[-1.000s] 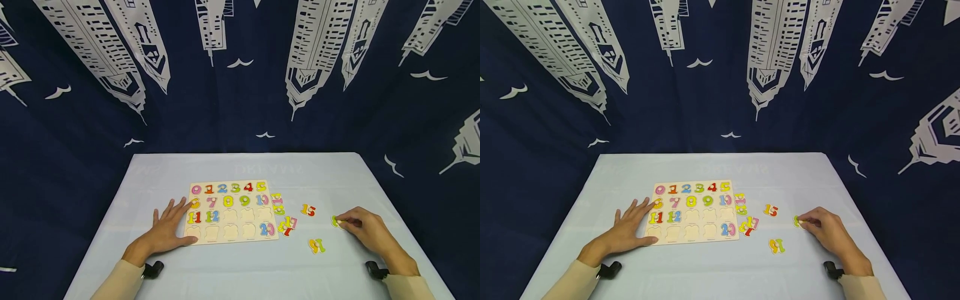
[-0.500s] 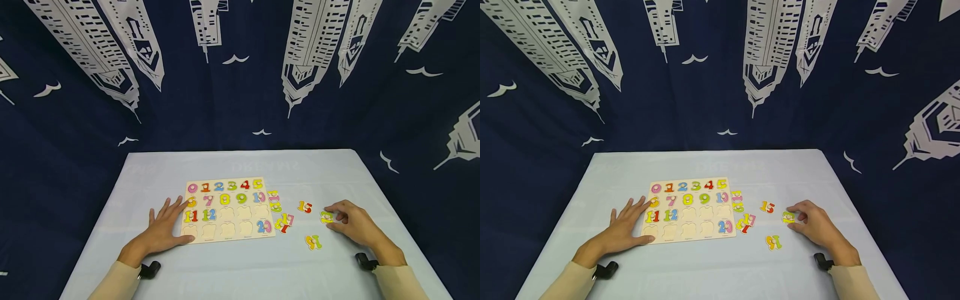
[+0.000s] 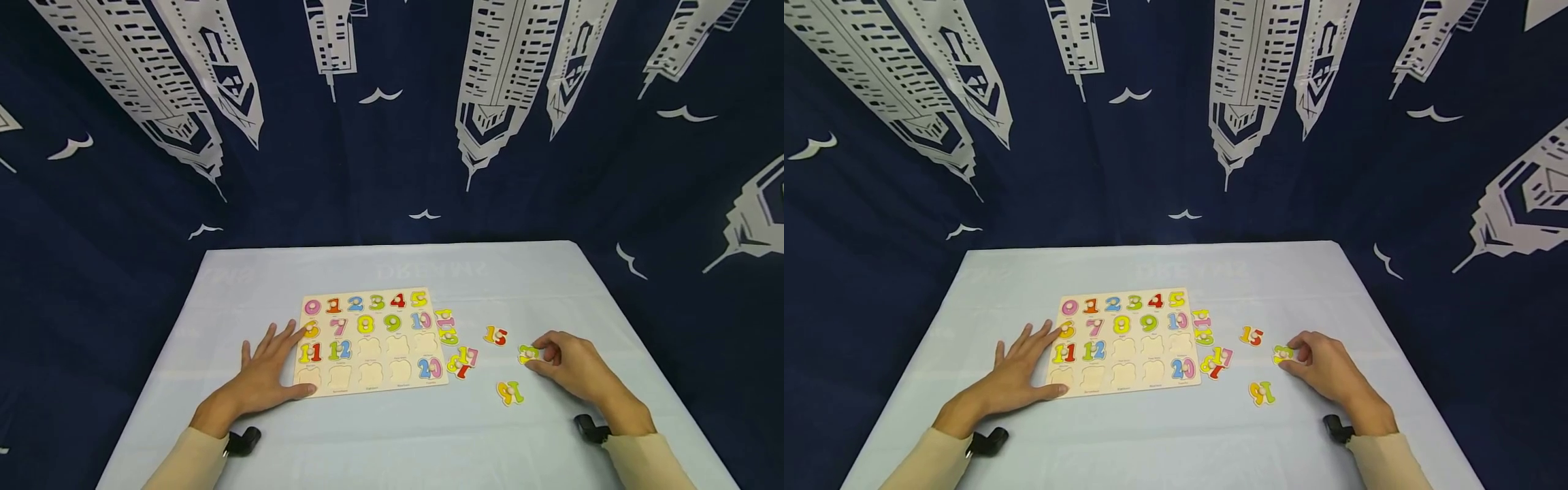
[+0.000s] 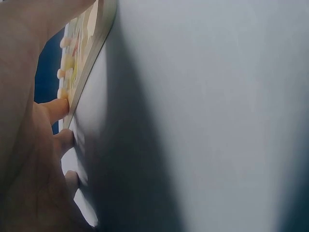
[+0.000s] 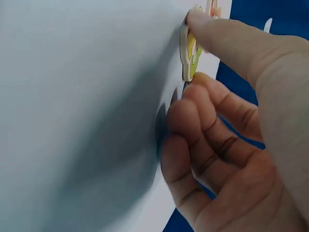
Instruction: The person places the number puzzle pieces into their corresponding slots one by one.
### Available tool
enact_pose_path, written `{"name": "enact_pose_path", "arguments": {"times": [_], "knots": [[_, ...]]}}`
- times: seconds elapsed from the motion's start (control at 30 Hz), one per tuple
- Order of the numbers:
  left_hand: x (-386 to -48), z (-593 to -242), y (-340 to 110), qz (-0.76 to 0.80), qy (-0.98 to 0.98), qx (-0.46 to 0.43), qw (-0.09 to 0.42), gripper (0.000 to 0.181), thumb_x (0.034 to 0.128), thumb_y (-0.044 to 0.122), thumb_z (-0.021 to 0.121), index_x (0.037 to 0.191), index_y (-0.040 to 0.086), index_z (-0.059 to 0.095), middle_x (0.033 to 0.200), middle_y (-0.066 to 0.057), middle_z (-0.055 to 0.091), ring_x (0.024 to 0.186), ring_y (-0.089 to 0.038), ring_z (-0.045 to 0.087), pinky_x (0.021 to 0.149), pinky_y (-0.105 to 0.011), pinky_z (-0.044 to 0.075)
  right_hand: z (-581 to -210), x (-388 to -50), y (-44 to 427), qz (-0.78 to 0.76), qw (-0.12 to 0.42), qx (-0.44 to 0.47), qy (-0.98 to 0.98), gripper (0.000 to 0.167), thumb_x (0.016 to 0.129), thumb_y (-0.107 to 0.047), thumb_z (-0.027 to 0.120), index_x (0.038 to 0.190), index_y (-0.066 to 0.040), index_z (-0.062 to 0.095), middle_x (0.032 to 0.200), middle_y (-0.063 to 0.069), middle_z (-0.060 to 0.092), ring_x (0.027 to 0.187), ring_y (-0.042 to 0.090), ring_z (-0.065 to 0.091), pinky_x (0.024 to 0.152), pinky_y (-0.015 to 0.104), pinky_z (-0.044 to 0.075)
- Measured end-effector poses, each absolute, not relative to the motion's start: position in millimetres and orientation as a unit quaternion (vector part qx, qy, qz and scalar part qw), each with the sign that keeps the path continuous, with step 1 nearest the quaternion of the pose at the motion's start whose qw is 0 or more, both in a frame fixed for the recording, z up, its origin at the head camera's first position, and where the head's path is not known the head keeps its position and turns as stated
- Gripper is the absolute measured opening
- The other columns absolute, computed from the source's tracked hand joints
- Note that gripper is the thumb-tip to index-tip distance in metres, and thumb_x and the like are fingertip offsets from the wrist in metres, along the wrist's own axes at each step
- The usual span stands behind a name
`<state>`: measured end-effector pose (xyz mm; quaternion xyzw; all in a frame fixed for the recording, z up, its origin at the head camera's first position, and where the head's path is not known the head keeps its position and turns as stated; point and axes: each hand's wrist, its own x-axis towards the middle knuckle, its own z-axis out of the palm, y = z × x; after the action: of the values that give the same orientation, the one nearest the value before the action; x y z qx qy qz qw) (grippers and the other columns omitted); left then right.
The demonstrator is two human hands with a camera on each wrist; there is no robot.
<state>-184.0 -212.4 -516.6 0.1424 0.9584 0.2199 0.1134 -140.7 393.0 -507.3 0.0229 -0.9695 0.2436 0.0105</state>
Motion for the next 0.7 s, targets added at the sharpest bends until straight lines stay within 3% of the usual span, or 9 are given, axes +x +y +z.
{"name": "enact_pose_path", "arguments": {"times": [0.17,0.3,0.37,0.57,0.7], "knots": [[-182.7,-517.5,-213.3,0.223,0.957,0.145,0.112,0.123,0.0863,0.069,0.094,0.184,0.023,0.035,0.197,-0.015,0.023,0.181,-0.057,0.009,0.131,-0.097,-0.003,-506.9,-137.8,389.2,0.244,0.003,0.017,-0.970,0.040,0.093,-0.042,0.101,0.104,-0.011,0.078,0.087,-0.002,0.067,0.078,0.010,0.054,0.068,0.025,0.044],[-184.3,-517.8,-213.0,0.220,0.958,0.147,0.108,0.123,0.0865,0.069,0.093,0.185,0.023,0.035,0.197,-0.015,0.022,0.181,-0.057,0.009,0.131,-0.097,-0.003,-504.0,-136.1,393.5,0.278,0.003,0.063,-0.959,0.024,0.098,-0.028,0.097,0.116,-0.017,0.085,0.097,-0.004,0.072,0.078,0.004,0.055,0.069,0.024,0.047],[-184.6,-518.3,-213.2,0.218,0.959,0.148,0.108,0.124,0.0865,0.069,0.093,0.185,0.023,0.035,0.197,-0.015,0.022,0.181,-0.057,0.009,0.131,-0.097,-0.003,-503.7,-136.4,395.8,0.295,-0.004,0.087,-0.951,0.026,0.099,-0.018,0.096,0.124,-0.020,0.087,0.104,-0.004,0.074,0.080,0.003,0.056,0.070,0.023,0.048],[-183.1,-518.9,-214.7,0.222,0.958,0.150,0.106,0.124,0.0869,0.069,0.093,0.185,0.023,0.034,0.197,-0.016,0.021,0.181,-0.057,0.009,0.131,-0.097,-0.003,-509.9,-137.8,394.4,0.315,-0.002,0.109,-0.943,0.022,0.097,-0.011,0.095,0.114,-0.024,0.088,0.107,-0.003,0.073,0.085,0.003,0.056,0.073,0.020,0.049],[-182.9,-518.6,-214.4,0.224,0.957,0.152,0.105,0.123,0.0867,0.068,0.094,0.185,0.023,0.035,0.197,-0.015,0.021,0.181,-0.057,0.009,0.131,-0.097,-0.003,-511.3,-136.8,388.7,0.314,0.018,0.120,-0.942,0.023,0.099,-0.008,0.094,0.113,-0.023,0.085,0.114,-0.004,0.076,0.093,0.000,0.062,0.079,0.020,0.057]]}}
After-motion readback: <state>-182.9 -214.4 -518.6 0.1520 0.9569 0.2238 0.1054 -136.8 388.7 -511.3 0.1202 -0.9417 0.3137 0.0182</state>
